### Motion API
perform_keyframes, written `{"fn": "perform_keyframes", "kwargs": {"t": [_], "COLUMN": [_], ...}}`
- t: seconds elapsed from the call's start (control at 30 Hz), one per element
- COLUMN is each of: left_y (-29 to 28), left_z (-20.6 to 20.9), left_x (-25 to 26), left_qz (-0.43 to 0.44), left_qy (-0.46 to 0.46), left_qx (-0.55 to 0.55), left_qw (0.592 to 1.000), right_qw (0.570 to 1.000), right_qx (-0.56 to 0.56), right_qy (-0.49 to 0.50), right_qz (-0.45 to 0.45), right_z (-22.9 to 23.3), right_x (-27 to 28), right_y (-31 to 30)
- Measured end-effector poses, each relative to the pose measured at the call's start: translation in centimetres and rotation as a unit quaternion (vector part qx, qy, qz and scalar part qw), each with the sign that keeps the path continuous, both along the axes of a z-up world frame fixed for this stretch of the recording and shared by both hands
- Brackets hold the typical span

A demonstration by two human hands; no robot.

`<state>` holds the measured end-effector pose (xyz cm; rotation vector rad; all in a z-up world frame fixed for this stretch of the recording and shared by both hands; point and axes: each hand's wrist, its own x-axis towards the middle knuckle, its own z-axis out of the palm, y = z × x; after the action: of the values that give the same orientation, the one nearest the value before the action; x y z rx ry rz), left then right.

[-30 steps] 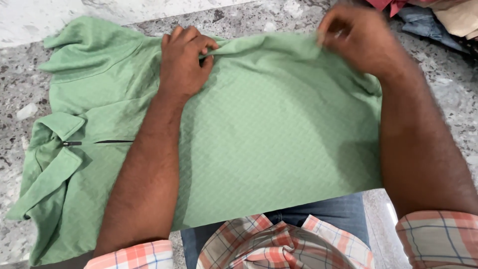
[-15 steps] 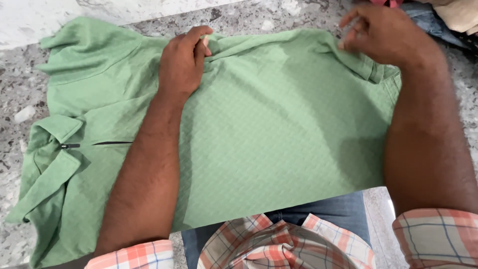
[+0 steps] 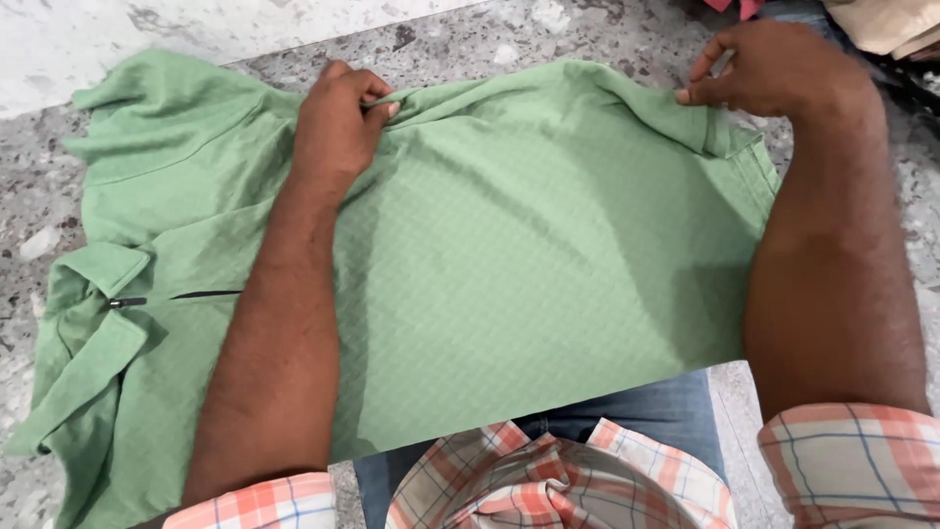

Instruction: Zipping up and folding a green quarter-zip shirt on a countertop.

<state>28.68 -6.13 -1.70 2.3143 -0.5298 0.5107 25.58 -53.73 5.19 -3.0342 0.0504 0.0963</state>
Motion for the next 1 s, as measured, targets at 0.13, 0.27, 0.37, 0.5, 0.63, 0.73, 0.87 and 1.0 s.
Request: {"fn": "perform_keyframes", "kwargs": {"t": [0.13,0.27,0.37,0.5,0.63,0.73,0.87,1.0], "left_y": [-0.2,0.0,-0.5,-0.6,-0.6,-3.5,-9.3,-12.9], "left_z": [1.3,1.7,2.7,3.1,-0.6,0.2,1.2,-0.5], "left_x": [-0.2,0.0,-0.1,1.9,6.5,6.1,3.0,1.2], "left_qz": [-0.019,0.015,0.005,0.026,0.052,0.106,0.027,-0.074], "left_qy": [-0.042,0.053,0.067,0.076,-0.027,-0.043,0.018,0.055], "left_qx": [-0.045,-0.087,-0.147,-0.213,-0.07,0.07,0.12,0.225], "left_qw": [0.998,0.995,0.987,0.974,0.996,0.991,0.992,0.97], "right_qw": [0.999,0.989,0.931,0.887,0.918,0.929,0.941,0.953], "right_qx": [0.01,0.146,0.335,0.328,0.199,0.195,0.057,-0.053], "right_qy": [0.017,-0.016,-0.134,-0.318,-0.337,-0.295,-0.31,-0.295], "right_qz": [-0.03,0.007,0.061,0.06,0.064,0.112,0.122,0.054], "right_z": [1.4,0.4,-1.1,-6.1,-6.7,-6.4,-6.4,-5.8], "right_x": [-0.7,0.1,0.9,4.7,4.5,4.1,3.9,4.0], "right_y": [1.4,0.7,-0.7,-4.4,-2.9,-1.1,1.4,4.0]}}
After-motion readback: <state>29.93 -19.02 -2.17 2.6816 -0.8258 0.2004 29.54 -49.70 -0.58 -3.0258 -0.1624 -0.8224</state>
